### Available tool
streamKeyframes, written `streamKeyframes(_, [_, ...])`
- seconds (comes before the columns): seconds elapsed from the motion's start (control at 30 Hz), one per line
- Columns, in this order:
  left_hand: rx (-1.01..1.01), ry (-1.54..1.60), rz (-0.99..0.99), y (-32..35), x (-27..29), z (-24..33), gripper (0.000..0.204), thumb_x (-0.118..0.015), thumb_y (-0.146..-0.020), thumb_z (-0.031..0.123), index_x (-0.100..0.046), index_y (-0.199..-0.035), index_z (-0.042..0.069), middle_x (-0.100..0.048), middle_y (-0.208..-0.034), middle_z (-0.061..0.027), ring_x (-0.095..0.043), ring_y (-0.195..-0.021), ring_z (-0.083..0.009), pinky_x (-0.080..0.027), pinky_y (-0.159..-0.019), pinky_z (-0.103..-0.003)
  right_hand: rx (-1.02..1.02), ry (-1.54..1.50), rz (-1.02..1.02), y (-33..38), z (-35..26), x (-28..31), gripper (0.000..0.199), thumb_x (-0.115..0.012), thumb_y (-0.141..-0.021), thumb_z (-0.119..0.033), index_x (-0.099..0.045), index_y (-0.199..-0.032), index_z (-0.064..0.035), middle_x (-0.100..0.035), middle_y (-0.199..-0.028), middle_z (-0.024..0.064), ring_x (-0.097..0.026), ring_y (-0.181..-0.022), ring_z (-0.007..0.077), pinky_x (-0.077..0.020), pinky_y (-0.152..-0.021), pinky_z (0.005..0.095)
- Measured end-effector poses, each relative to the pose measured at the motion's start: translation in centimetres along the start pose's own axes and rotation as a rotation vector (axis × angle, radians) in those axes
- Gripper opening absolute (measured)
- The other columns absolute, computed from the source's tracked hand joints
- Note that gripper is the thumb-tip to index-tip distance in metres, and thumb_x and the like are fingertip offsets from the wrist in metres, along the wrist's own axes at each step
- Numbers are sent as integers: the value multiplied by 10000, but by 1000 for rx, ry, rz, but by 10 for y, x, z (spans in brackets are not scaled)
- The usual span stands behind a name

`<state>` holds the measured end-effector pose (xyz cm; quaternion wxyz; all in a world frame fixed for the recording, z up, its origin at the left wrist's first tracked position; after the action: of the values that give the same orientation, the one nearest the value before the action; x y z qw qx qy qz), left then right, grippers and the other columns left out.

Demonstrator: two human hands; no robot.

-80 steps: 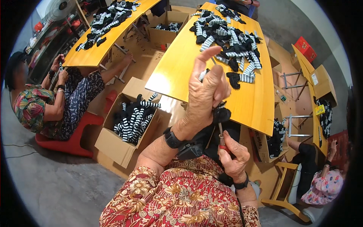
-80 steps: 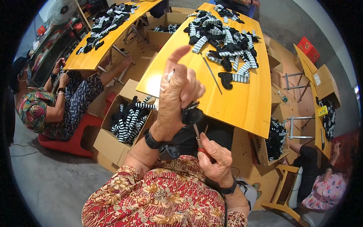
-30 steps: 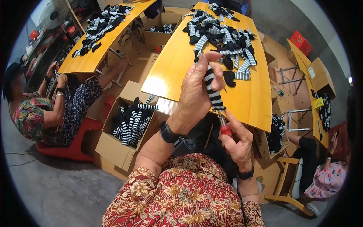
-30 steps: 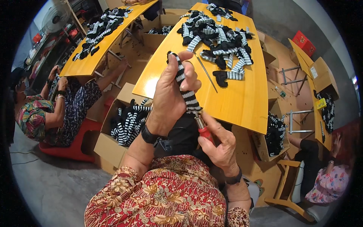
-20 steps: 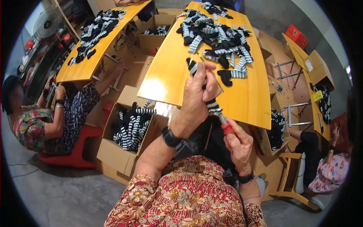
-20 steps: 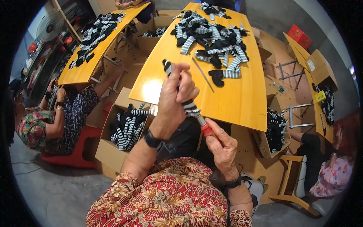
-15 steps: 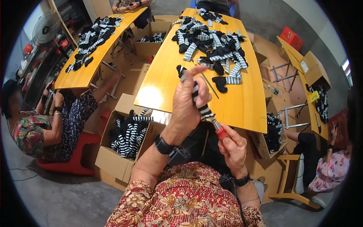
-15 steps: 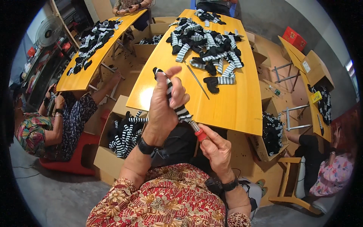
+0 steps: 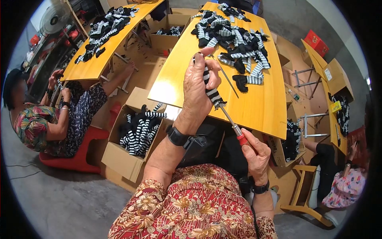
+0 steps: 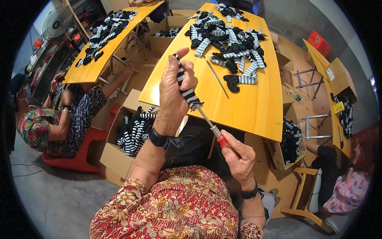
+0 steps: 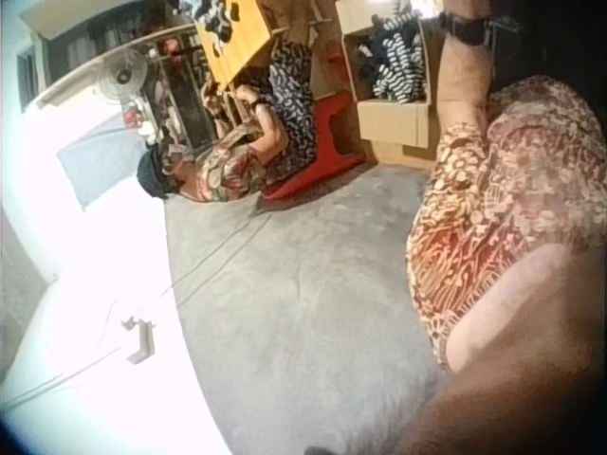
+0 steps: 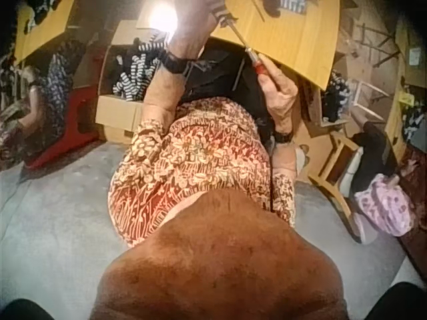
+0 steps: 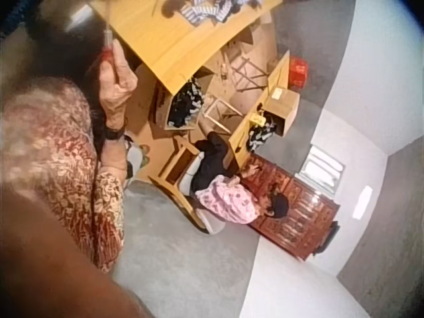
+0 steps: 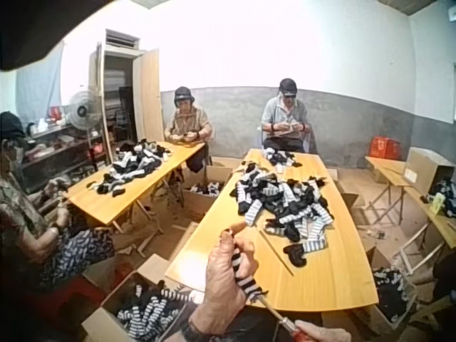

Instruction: The person sits at a table and assembles striped socks by inserting a red-handled metal tool into the sock opening and pulling the fabric over it. They repeatedly adjust the sock on the tool and inspect the fit. The task involves handling multiple socks one at a time.

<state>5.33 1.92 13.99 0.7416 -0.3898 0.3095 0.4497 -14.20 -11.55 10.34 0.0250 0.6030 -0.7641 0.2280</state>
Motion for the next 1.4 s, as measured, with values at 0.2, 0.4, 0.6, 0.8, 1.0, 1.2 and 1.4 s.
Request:
streamKeyframes(0.2, [9,-66,21,8,-4,-17,429,-461,-1004,356,-389,-1281,36,-576,-719,-47,-336,-428,-35,-282,-427,-180,157,149,117,0,-8,-11,364,-597,-847,-23,-606,-1206,34,-687,-1021,154,-653,-847,170,-504,-757,281])
streamKeyframes(0.4, [106,-105,70,20,-10,-36,436,-493,-987,387,-440,-1258,51,-530,-640,-6,-343,-427,-32,-268,-426,-178,132,218,180,-7,-7,-26,360,-597,-825,21,-599,-1183,59,-680,-979,195,-678,-822,242,-525,-733,299])
streamKeyframes(0.6, [237,-73,36,34,-5,-45,486,-460,-997,395,-387,-1337,56,-448,-622,40,-321,-454,-32,-275,-450,-184,271,294,228,-23,7,-39,346,-604,-832,15,-588,-1174,69,-671,-927,188,-673,-783,268,-529,-726,311])
streamKeyframes(0.8, [122,193,9,8,13,-14,459,-388,-1012,423,-456,-1251,37,-618,-966,-97,-529,-646,-125,-444,-585,-244,17,5,64,-17,-3,-25,358,-582,-865,-33,-589,-1217,28,-664,-976,129,-610,-809,147,-484,-751,260])
streamKeyframes(1.0, [85,262,160,-12,28,6,439,-432,-999,414,-488,-1169,13,-564,-831,-60,-416,-538,-83,-381,-503,-203,208,132,36,2,-5,-14,393,-602,-808,17,-606,-1201,37,-645,-838,106,-558,-658,128,-457,-627,237])
streamKeyframes(1.2, [75,166,79,2,30,-23,511,-359,-1005,479,-462,-1219,27,-590,-840,-69,-365,-473,-70,-302,-469,-205,249,271,129,-3,-1,-22,407,-613,-802,19,-607,-1209,22,-563,-711,95,-511,-568,169,-427,-532,278])
streamKeyframes(1.4, [-89,44,225,0,19,-13,511,-320,-1019,473,-457,-1235,30,-608,-817,-74,-408,-492,-69,-320,-464,-199,401,382,158,10,5,-35,415,-613,-806,27,-581,-1219,62,-548,-686,102,-517,-537,204,-440,-503,315])
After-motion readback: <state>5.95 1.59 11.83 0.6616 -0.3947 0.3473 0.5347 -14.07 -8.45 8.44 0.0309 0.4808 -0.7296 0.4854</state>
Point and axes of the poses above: each hand's wrist, its own y-axis away from the middle knuckle, its own x-axis out of the back of the hand, z = x × y, the point moved 2 cm from there along -y, towards the middle knuckle
